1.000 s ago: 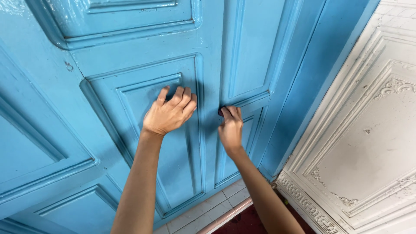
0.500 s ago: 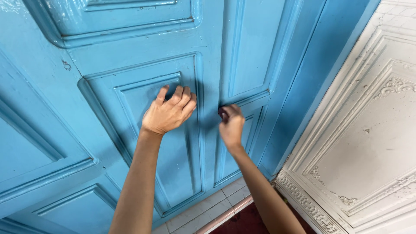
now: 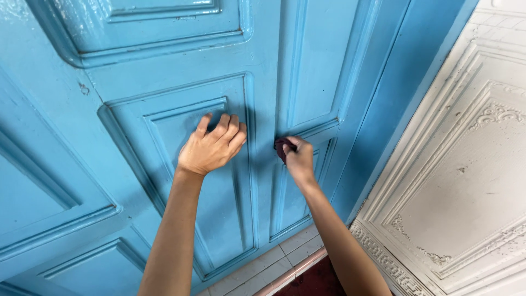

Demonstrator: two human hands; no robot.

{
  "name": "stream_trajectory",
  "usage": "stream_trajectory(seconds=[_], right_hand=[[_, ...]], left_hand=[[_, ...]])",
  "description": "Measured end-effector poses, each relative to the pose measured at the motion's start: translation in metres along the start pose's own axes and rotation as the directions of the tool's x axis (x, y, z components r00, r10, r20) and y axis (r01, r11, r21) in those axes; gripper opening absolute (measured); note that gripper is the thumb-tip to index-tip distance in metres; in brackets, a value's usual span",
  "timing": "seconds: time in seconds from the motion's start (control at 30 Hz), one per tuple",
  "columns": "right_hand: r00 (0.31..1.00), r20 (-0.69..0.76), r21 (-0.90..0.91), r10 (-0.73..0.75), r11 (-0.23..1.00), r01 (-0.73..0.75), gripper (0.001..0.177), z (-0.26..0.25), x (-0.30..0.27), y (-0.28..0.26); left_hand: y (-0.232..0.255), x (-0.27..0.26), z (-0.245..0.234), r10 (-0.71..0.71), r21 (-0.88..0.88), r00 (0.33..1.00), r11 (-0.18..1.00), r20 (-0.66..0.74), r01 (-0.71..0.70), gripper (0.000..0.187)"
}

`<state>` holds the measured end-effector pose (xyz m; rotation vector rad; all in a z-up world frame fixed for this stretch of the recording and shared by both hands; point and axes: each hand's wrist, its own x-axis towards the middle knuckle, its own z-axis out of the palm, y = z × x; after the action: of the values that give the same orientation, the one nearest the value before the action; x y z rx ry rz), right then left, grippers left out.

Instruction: Sanding a blue wooden door with a piece of sandpaper.

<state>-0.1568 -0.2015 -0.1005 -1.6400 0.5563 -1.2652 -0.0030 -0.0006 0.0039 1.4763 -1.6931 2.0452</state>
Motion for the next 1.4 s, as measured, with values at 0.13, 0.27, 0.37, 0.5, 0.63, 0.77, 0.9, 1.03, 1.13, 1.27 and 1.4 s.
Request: stream_trajectory(seconds=[0.13,0.27,0.37,0.5,0.63,0.77,0.9,1.03,1.13,1.27,1.4], right_hand=[[0.936,-0.033,-0.383,-0.349,0.870,0.311,0.027,0.010,-0.023,-0.030],[0.889,0.021,-0.535,-0.457,0.746,0.396,0.029,0.019,-0.036,-0.042],[0.882,0.027,-0.540,-0.470,0.736,0.408,0.025,0.022,-0.044,-0.043],[0.906,-0.083,-0.507,-0.415,0.800,0.320,0.019,0.027,-0.030,-0.033],[0.937,-0.181,-0.340,-0.299,0.913,0.226,0.011,0.021,-0.025,-0.021],[0.847,-0.121,-0.372,-0.518,0.814,0.446,0.023,0.014,-0.046,-0.020],[0.762,-0.118,-0.499,-0.637,0.701,0.508,0.027,0.025,-0.052,-0.026],[0.841,-0.301,-0.315,-0.449,0.880,0.357,0.017,0.039,-0.049,-0.036],[0.849,-0.399,-0.174,-0.346,0.938,0.300,0.014,0.044,-0.024,-0.047],[0.789,-0.452,-0.131,-0.415,0.906,0.402,0.015,0.044,0.017,-0.096],[0.738,-0.347,-0.141,-0.579,0.810,0.570,0.025,0.039,0.011,-0.122]], left_hand=[[0.003,-0.002,0.000,-0.003,-0.009,1.000,1.000,0.004,0.003,0.027],[0.001,-0.002,0.003,-0.009,-0.007,1.000,1.000,-0.006,0.009,0.025],[0.002,-0.003,0.002,-0.002,-0.005,1.000,1.000,-0.005,0.002,0.025],[0.001,-0.002,0.002,-0.001,-0.009,1.000,1.000,-0.005,0.001,0.025],[0.001,-0.002,0.001,-0.008,-0.020,1.000,1.000,-0.009,0.007,0.025],[0.000,-0.002,0.000,0.002,-0.007,1.000,1.000,-0.007,-0.002,0.025],[0.001,-0.003,0.002,0.001,-0.023,1.000,1.000,-0.005,-0.001,0.027],[0.000,-0.002,0.001,0.022,-0.005,1.000,1.000,-0.010,-0.022,0.027],[0.000,-0.001,0.000,0.025,-0.006,1.000,1.000,0.000,-0.025,0.028],[0.003,-0.001,0.001,0.022,0.008,1.000,1.000,0.014,-0.022,0.029],[0.003,-0.002,0.000,0.018,0.019,1.000,1.000,0.012,-0.019,0.029]])
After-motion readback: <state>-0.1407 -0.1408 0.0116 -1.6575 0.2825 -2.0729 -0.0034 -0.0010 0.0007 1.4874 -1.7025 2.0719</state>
